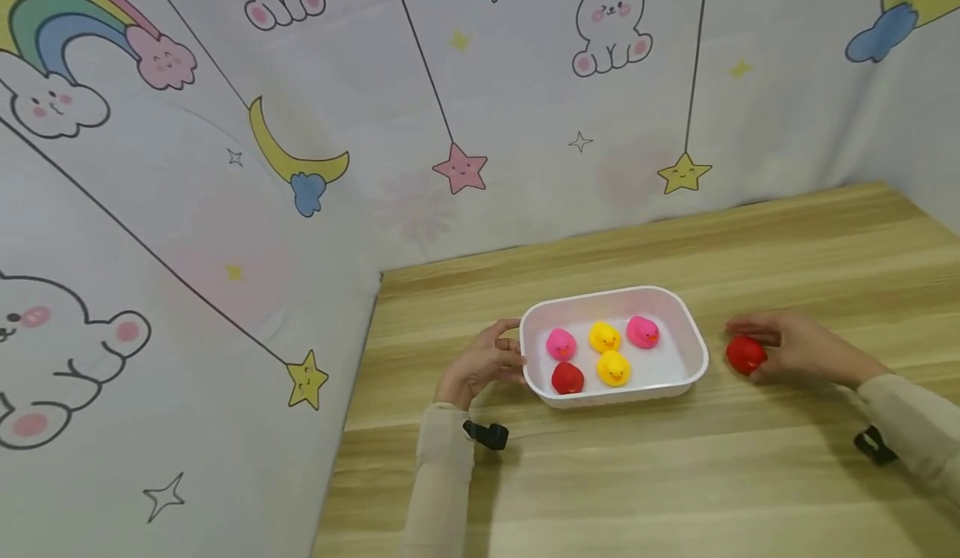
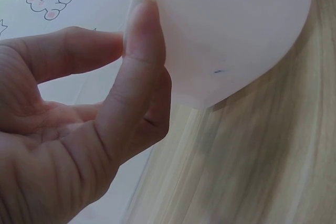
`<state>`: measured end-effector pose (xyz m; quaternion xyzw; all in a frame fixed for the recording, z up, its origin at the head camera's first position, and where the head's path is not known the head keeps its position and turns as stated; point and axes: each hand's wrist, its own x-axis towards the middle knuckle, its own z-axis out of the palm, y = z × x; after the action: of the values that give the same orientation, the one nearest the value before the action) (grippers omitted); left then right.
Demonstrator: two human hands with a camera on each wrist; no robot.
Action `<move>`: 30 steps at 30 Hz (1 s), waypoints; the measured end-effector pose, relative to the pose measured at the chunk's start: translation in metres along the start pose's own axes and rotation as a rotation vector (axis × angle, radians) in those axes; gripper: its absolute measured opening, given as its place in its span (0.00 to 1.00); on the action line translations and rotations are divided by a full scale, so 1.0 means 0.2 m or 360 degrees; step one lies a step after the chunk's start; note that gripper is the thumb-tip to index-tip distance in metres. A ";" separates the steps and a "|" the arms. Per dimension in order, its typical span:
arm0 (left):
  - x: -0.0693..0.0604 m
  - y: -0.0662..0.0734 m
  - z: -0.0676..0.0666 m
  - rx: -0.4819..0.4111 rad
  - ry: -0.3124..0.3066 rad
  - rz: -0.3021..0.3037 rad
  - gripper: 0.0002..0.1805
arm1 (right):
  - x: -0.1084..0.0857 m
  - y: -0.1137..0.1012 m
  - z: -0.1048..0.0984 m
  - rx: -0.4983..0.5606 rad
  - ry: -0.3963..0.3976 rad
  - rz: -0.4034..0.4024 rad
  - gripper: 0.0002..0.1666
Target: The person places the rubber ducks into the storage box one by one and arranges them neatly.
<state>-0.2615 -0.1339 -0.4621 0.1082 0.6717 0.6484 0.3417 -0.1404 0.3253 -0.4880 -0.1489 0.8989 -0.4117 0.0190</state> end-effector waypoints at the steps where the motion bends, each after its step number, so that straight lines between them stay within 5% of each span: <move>1: 0.00 0.00 0.00 -0.0006 -0.0004 -0.0003 0.39 | 0.00 0.00 -0.01 0.0057 -0.0014 0.0025 0.45; 13: 0.00 0.01 0.01 -0.0022 -0.0001 -0.0004 0.39 | 0.02 -0.10 -0.10 0.0270 0.0011 0.0224 0.47; 22: -0.01 0.00 0.01 -0.0001 -0.0013 -0.0008 0.39 | 0.03 -0.16 -0.13 0.0500 0.0050 0.0159 0.37; 30: 0.00 0.00 0.00 0.0000 -0.0003 0.0010 0.39 | 0.11 -0.28 -0.17 0.0402 0.0007 0.0082 0.32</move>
<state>-0.2606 -0.1339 -0.4620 0.1109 0.6710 0.6493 0.3404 -0.1517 0.3095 -0.4215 -0.1212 0.8435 -0.5213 0.0461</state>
